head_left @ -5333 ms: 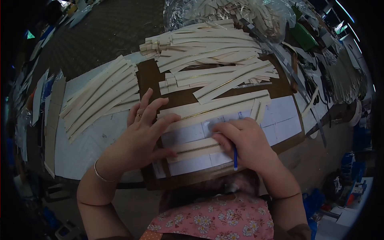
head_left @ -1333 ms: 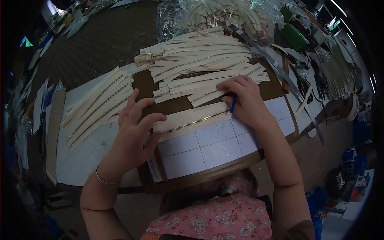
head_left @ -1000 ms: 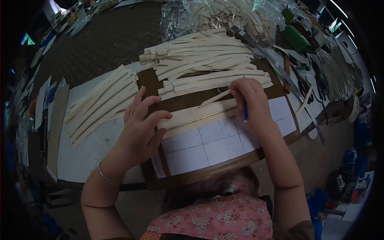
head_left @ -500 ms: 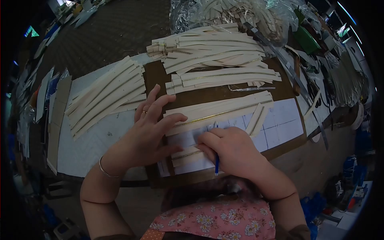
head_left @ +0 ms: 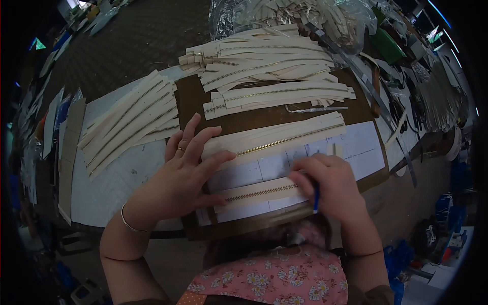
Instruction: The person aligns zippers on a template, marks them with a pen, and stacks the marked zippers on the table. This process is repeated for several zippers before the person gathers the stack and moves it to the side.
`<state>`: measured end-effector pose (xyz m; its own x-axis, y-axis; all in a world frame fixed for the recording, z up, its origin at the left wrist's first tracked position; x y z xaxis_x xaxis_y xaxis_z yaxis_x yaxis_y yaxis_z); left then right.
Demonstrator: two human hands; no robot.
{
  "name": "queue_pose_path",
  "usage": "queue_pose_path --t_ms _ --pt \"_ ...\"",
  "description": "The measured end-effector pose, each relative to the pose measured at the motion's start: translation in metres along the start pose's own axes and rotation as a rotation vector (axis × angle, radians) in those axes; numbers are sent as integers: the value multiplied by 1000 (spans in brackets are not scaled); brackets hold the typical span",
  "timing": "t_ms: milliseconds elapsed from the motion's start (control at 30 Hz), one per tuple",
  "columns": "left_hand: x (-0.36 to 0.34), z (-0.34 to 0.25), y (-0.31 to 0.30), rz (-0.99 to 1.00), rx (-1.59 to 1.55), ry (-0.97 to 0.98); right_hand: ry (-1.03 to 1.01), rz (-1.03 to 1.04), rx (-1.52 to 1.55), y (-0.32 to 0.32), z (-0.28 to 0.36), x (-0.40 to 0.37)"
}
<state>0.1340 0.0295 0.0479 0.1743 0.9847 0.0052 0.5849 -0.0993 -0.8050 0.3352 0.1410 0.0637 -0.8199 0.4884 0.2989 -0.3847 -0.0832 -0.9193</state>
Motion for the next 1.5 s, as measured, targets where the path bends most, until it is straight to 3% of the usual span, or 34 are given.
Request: queue_pose_path --t_ms 33,100,200,533,600,633,700,733,800,967,1033,1500 --pt "0 -1 0 1 -5 6 5 2 -6 -5 -10 -5" --pt "1 -2 0 11 13 -5 213 -58 -88 -19 -43 -15" --pt "1 -3 0 28 28 -35 297 -85 -131 -24 -73 -27" --pt "4 -4 -1 60 50 -89 356 -190 -163 -39 -101 -42" --pt "3 -2 -1 62 52 -126 380 -422 -61 -56 -111 -54" --pt "4 -3 0 66 50 -122 386 -421 -64 -57 -110 -56" --pt "4 -3 -1 68 61 -132 354 -456 482 -52 -107 -59" --pt "5 -4 -1 74 62 -125 362 -461 479 -50 -101 -57" --pt "6 -6 -2 44 34 -117 304 -300 857 -27 -82 -41" --pt "5 -6 -2 42 59 -106 500 -219 852 2 -89 -47" --pt "5 -6 -1 47 63 -105 578 -368 830 2 -100 -53" --pt "3 -2 0 57 72 -121 497 -387 620 -5 -93 -46"
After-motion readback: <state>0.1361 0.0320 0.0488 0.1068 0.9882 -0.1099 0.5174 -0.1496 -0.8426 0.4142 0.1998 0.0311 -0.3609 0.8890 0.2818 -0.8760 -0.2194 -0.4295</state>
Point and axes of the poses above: each hand's wrist, its own x-axis towards the middle knuckle, its own y-axis out of the palm, z = x × y, the point moved 7 cm from there along x, towards the middle knuckle, and after that the axes turned 13 degrees about -x, right-handed, at the moved point
